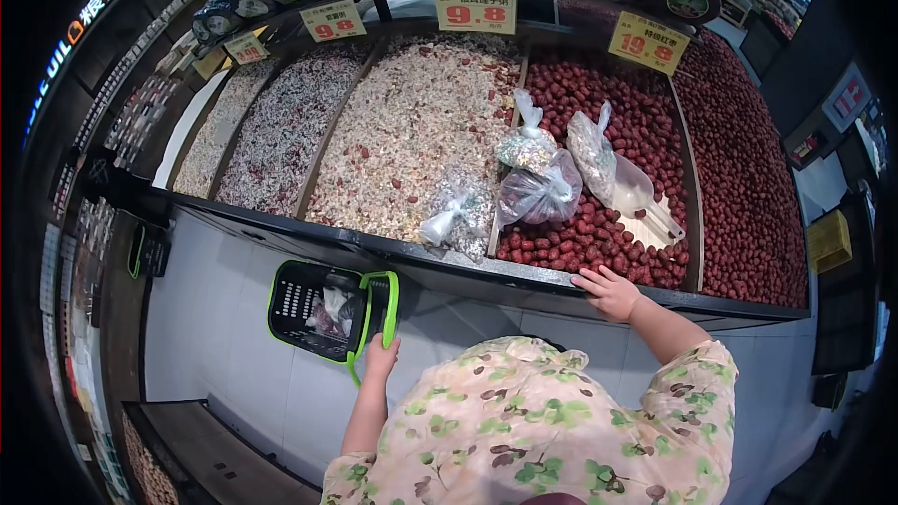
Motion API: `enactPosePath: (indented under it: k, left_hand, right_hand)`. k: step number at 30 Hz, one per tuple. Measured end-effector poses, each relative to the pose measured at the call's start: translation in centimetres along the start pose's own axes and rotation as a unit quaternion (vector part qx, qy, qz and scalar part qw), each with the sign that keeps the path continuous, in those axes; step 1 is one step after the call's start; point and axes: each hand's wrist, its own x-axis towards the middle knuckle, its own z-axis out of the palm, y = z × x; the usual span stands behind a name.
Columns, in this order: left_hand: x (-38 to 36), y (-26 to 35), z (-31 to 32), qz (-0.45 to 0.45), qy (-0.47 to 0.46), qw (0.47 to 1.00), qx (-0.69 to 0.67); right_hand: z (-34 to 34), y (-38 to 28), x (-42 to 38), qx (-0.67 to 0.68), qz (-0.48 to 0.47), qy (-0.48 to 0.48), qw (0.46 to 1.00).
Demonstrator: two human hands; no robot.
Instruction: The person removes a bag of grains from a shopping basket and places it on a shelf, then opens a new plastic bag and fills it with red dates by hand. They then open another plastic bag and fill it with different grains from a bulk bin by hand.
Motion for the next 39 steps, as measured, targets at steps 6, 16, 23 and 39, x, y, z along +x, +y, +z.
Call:
enactPosePath:
  k: [6, 16, 23, 39]
  left_hand:
    - [1.5, -1.6, -1.9, 0.003, 0.034, 0.999, 0.026]
    - [2.6, -1.1, -4.9, 0.018, 0.056, 0.998, -0.032]
    - [4.5, 1.8, -8.1, 0.013, 0.039, 0.999, 0.012]
    - [12.6, 6.6, -11.3, 0.013, -0.243, 0.955, 0.170]
  right_hand:
    - [-0.1, -0.2, 0.3, -0.005, 0.009, -0.008, 1.000]
    - [0.0, -0.3, 0.7, 0.000, 0.031, -0.005, 1.000]
    - [-0.7, -0.3, 1.4, 0.008, 0.051, -0.022, 0.998]
    - [-1.3, 0.0, 2.9, 0.072, 0.108, -0.106, 0.986]
